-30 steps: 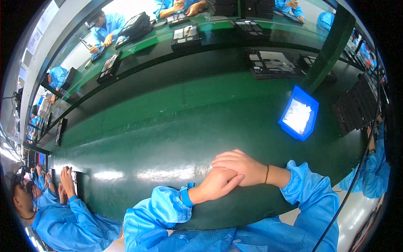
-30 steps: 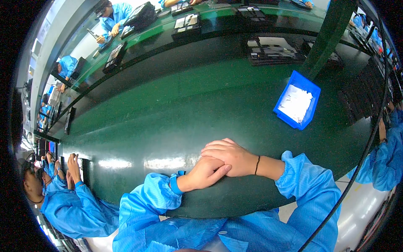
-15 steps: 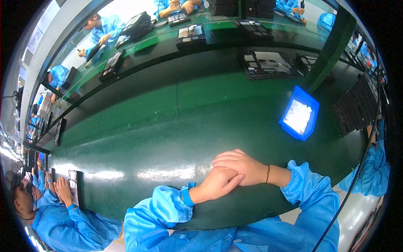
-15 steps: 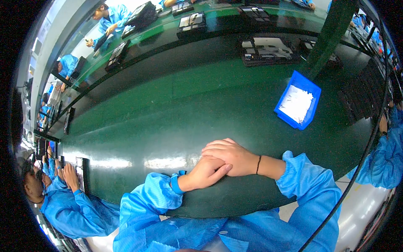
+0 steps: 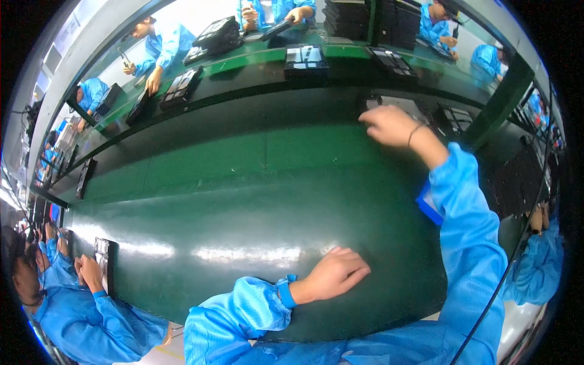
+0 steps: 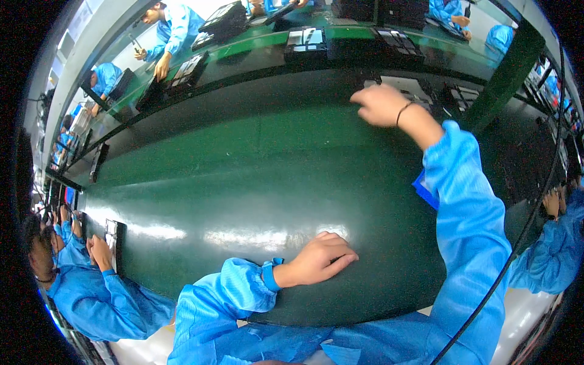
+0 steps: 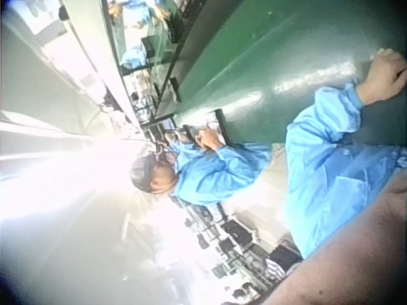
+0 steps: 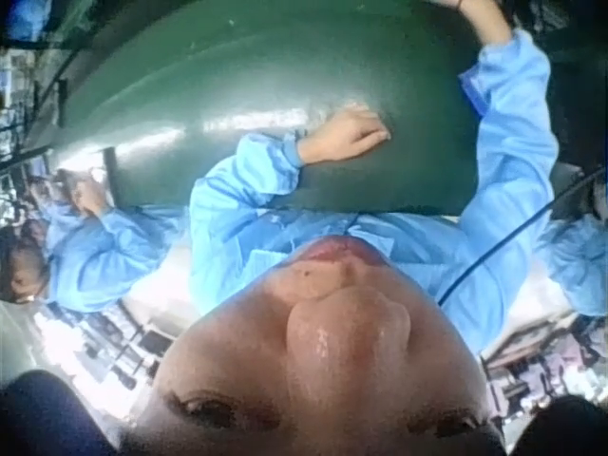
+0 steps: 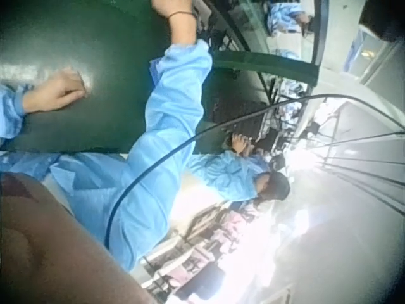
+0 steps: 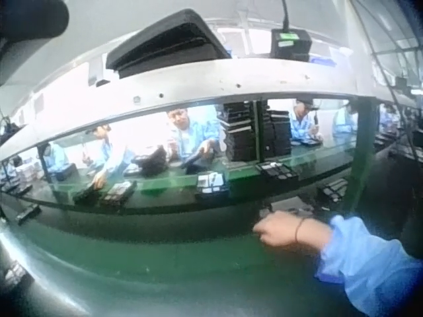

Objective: The person repeatedly takes tablet housings from a conveyor belt, attaches flexible ribbon cables inside them by hand, and places the housings back onto the conveyor belt.

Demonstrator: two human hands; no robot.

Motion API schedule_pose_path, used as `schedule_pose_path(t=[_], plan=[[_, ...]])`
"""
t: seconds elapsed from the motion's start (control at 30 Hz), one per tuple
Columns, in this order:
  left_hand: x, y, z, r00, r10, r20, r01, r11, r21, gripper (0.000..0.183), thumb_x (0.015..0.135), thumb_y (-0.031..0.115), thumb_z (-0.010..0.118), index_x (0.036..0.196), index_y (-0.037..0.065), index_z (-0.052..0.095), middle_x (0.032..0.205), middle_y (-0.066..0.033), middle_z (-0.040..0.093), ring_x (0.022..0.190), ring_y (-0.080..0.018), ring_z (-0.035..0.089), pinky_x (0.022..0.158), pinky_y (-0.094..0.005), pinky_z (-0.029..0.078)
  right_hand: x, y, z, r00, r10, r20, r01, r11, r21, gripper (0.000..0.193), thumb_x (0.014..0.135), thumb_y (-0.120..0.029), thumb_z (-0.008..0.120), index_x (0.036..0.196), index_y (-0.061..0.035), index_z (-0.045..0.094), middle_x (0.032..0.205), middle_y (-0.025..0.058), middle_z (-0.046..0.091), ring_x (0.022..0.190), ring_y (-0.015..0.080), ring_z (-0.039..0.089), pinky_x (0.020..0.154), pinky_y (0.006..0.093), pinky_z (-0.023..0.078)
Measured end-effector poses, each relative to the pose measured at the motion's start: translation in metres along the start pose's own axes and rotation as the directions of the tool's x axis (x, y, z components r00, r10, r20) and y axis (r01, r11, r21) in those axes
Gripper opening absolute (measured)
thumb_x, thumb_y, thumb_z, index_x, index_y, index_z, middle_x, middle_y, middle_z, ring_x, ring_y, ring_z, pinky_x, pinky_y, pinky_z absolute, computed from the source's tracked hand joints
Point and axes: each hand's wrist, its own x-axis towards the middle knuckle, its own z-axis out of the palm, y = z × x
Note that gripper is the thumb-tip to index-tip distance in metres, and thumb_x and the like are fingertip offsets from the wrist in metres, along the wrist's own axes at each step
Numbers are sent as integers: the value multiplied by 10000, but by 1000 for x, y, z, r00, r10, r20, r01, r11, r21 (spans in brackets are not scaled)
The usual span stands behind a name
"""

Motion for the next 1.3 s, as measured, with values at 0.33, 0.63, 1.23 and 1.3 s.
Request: schedule_pose_path(t=[0.33,0.63,1.23,1.3], plan=[[-9,-14,17,999,41,-14,-41,999,7,169,925,197,558,888,65,659,827,-74,616,831,-262,564,759,-378,420,51,173,82,759,649,-57,-650,760,-6,503,827,-217,580,1317,-119,525,1281,180,577,1187,359,543,983,433,443],[-3,-11,15,999,28,-31,-29,999,-28,159,913,189,567,867,60,648,809,-74,601,814,-259,547,759,-379,414,65,177,84,830,475,292,-546,799,253,317,715,-168,659,1012,-54,661,980,177,660,900,305,629,743,412,487],[-5,-14,19,999,31,-17,-30,999,41,172,921,206,559,899,76,670,853,-67,639,837,-262,573,768,-388,434,12,109,-23,878,186,441,-437,688,579,517,771,-255,705,1179,31,569,1048,82,614,910,172,570,827,299,469],[-4,-14,18,999,48,-19,-48,999,27,183,925,209,551,903,72,670,876,-70,645,855,-268,579,780,-390,440,4,98,-42,902,147,406,-354,790,501,505,757,-322,764,1115,0,616,994,66,640,894,149,577,792,292,466]])
